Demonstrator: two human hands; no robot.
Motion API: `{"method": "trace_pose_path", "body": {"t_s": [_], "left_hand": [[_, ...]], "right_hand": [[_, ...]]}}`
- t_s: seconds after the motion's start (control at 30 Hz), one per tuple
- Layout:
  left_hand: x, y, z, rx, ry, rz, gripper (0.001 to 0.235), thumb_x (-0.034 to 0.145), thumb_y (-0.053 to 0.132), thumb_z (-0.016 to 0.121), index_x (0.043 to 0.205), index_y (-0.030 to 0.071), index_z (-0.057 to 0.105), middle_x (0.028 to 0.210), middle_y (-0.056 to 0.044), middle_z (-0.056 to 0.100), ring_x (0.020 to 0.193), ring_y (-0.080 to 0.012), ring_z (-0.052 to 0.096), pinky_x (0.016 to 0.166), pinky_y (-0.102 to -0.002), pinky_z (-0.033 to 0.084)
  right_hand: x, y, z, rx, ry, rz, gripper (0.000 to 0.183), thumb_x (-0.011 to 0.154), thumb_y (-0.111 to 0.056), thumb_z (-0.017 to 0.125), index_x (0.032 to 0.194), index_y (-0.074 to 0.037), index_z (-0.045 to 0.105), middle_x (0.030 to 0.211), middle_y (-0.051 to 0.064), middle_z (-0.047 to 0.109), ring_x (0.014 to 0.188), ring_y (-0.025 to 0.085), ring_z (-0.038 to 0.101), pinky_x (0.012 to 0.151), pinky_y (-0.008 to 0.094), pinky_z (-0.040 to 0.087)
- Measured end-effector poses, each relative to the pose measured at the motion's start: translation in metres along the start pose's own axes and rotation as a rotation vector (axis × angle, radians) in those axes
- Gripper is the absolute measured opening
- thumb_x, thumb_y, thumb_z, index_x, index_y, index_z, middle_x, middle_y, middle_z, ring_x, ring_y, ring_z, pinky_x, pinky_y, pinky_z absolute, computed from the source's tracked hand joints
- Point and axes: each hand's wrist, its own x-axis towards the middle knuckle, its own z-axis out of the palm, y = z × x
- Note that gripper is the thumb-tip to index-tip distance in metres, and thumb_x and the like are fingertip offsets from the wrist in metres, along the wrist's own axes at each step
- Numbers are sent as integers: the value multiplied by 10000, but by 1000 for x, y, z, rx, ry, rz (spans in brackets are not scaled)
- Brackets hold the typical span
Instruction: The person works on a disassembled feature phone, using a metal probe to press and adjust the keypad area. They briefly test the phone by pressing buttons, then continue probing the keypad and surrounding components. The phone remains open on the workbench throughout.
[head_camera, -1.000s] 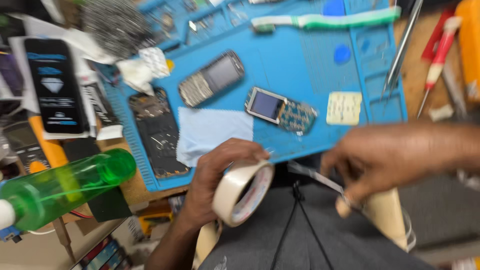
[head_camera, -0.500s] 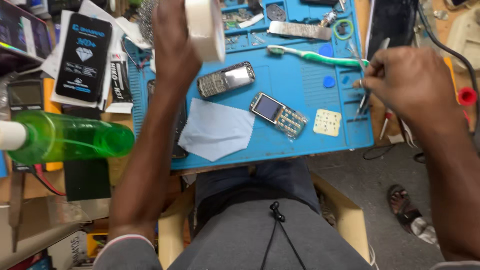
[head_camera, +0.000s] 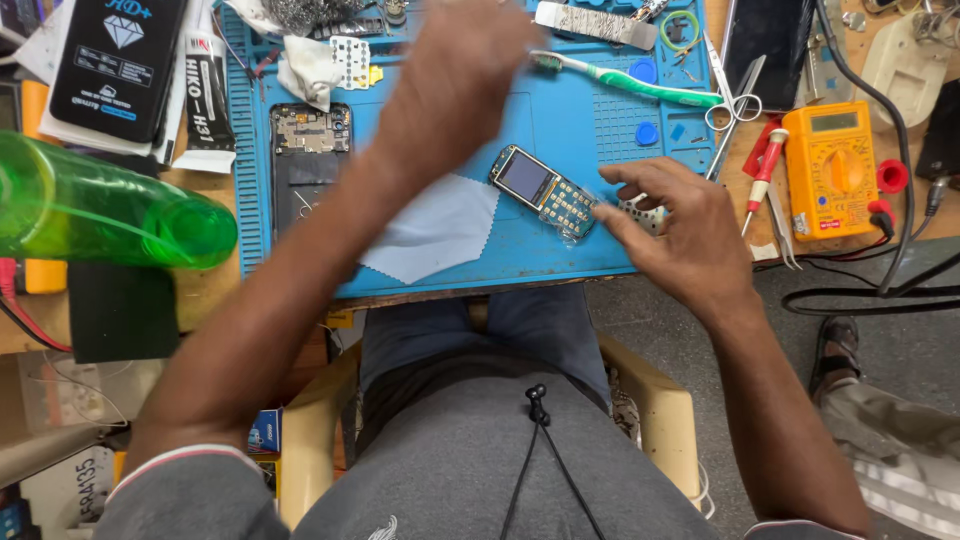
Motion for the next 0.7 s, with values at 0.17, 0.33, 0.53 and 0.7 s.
{"method": "trace_pose_path", "body": {"t_s": [0.17, 0.33, 0.53, 0.7], "left_hand": [[-42, 95, -18, -246, -368, -66, 313, 897, 142, 708, 1203, 80, 704, 1209, -83, 655, 1187, -256, 565, 931, -434, 455], [-45, 104, -24, -186, -402, -58, 410, 916, 256, 712, 1293, 101, 663, 1308, -58, 597, 1286, -238, 512, 1036, -423, 426], [-46, 107, -18, -141, -441, -32, 472, 942, 306, 688, 1361, 94, 637, 1265, -40, 569, 1222, -223, 499, 1014, -418, 423], [-46, 104, -9, -110, -368, -8, 464, 914, 313, 693, 1324, 100, 652, 1235, -82, 566, 1181, -254, 507, 960, -448, 420]], "right_hand": [[13, 8, 8, 86, 6, 28, 289, 924, -88, 764, 1209, -45, 741, 1018, 91, 772, 886, 152, 746, 778, 307, 600], [20, 25, 9, 220, -37, 167, 262, 919, -81, 771, 1176, -36, 748, 913, 76, 774, 792, 105, 708, 717, 248, 578], [18, 20, 11, 209, 29, 162, 236, 906, -75, 785, 1138, -38, 764, 921, 52, 775, 816, 91, 725, 737, 238, 586], [11, 14, 14, 119, 150, 92, 271, 909, -20, 772, 1177, -42, 745, 1071, 80, 734, 844, 122, 752, 701, 261, 594]]}}
